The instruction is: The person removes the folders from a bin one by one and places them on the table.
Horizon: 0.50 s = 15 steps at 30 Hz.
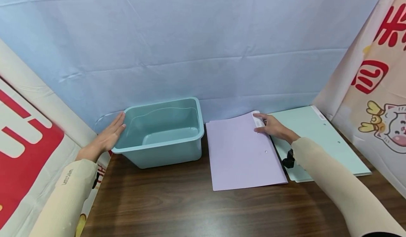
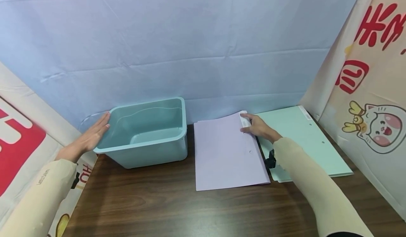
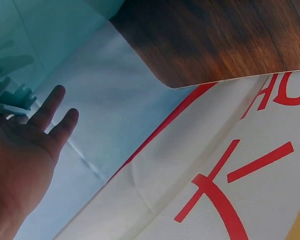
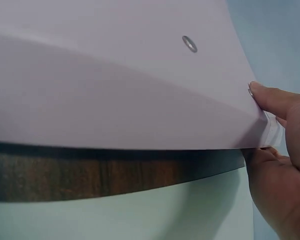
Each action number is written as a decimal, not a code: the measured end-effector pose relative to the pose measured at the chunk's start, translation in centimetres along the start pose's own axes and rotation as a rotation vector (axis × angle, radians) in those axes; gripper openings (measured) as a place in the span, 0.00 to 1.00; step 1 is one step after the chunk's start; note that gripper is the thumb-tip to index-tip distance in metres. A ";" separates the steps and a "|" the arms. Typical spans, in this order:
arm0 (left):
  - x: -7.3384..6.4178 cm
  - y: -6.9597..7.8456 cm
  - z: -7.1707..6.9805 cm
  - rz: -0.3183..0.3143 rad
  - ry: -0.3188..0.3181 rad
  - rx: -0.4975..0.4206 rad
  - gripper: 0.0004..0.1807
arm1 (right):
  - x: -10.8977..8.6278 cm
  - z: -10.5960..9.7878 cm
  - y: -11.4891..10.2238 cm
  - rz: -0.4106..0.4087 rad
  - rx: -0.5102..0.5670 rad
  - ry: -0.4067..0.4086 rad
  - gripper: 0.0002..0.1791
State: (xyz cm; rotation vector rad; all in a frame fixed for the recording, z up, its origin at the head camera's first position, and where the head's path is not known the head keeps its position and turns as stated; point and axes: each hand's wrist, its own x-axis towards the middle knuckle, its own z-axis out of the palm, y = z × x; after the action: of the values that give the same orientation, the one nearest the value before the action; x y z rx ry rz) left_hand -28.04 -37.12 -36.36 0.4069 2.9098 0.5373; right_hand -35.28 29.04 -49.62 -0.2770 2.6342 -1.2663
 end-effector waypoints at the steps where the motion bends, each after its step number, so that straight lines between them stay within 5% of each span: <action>1: 0.0 0.0 0.0 0.000 0.000 -0.001 0.36 | 0.0 0.1 0.1 -0.002 -0.010 0.000 0.46; 15: -0.1 0.0 0.0 -0.002 0.008 0.003 0.37 | 0.0 0.6 0.0 0.062 -0.144 0.043 0.44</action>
State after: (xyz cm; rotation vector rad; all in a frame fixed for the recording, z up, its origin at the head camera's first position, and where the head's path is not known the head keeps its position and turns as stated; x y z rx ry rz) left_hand -27.92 -37.13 -36.35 0.4026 2.9183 0.5355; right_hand -35.10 28.65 -49.99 -0.1901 2.7523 -1.0781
